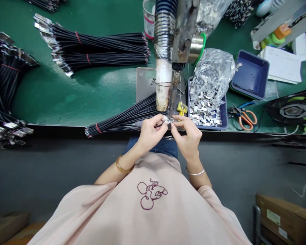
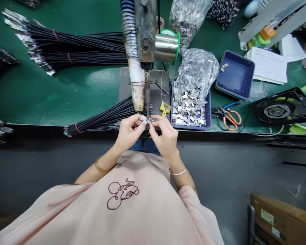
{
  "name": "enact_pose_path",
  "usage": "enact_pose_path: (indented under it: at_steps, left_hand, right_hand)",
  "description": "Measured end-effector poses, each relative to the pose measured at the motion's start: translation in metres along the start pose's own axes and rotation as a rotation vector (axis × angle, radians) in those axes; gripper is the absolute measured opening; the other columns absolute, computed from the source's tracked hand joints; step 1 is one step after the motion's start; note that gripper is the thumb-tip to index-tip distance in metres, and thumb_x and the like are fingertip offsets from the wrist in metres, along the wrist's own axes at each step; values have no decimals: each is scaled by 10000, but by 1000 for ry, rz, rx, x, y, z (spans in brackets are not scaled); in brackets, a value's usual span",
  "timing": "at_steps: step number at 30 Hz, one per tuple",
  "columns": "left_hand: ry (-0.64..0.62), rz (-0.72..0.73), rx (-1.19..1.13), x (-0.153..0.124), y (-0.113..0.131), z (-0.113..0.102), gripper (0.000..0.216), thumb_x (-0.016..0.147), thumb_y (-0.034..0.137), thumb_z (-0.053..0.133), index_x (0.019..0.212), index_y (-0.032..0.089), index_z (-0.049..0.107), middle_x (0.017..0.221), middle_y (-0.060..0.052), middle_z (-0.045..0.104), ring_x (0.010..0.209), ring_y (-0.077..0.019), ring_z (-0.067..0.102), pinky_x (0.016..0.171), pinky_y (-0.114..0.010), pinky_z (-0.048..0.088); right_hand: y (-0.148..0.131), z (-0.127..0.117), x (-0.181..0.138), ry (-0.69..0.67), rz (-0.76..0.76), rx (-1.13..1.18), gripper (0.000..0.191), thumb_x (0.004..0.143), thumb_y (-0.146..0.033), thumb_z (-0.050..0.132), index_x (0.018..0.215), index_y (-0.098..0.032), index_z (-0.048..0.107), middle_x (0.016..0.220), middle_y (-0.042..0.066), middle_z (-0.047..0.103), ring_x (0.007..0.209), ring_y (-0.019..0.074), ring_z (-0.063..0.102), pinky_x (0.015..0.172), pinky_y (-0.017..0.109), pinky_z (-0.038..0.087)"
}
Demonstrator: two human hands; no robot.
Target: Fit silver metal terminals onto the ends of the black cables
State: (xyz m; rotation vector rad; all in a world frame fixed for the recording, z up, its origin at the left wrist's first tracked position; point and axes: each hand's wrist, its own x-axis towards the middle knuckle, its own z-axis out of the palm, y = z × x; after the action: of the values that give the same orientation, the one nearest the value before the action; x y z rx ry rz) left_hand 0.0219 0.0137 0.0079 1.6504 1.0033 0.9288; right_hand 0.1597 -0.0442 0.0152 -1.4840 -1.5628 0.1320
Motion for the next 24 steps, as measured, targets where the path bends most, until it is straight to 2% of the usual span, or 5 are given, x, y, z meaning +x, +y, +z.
enact_pose_path:
  at_steps: [11,16,24]
  left_hand:
    - [10,-21,-27,-1,5,0,132,838,197,575,722,150,617,581,57,364,539,-70,302,507,-211,241]
    - [8,-35,-56,-2,6,-1,115,823,186,586,739,142,651,586,53,394,547,-68,300,505,-210,232]
    - [-32,-111,-70,-3,1,0,110,790,200,599,705,139,634,559,60,337,539,-69,263,517,-223,221]
  right_hand:
    - [0,1,2,14,-39,-48,91,915,-159,624,873,-226,669,1011,49,770,961,176,742,864,348,606]
    - [-1,0,-1,14,-85,-89,79,899,-153,645,873,-228,646,1029,62,768,960,173,750,827,318,616]
    - [3,0,-8,10,-121,-110,88,907,-150,613,872,-231,609,1021,63,779,953,176,762,797,301,619]
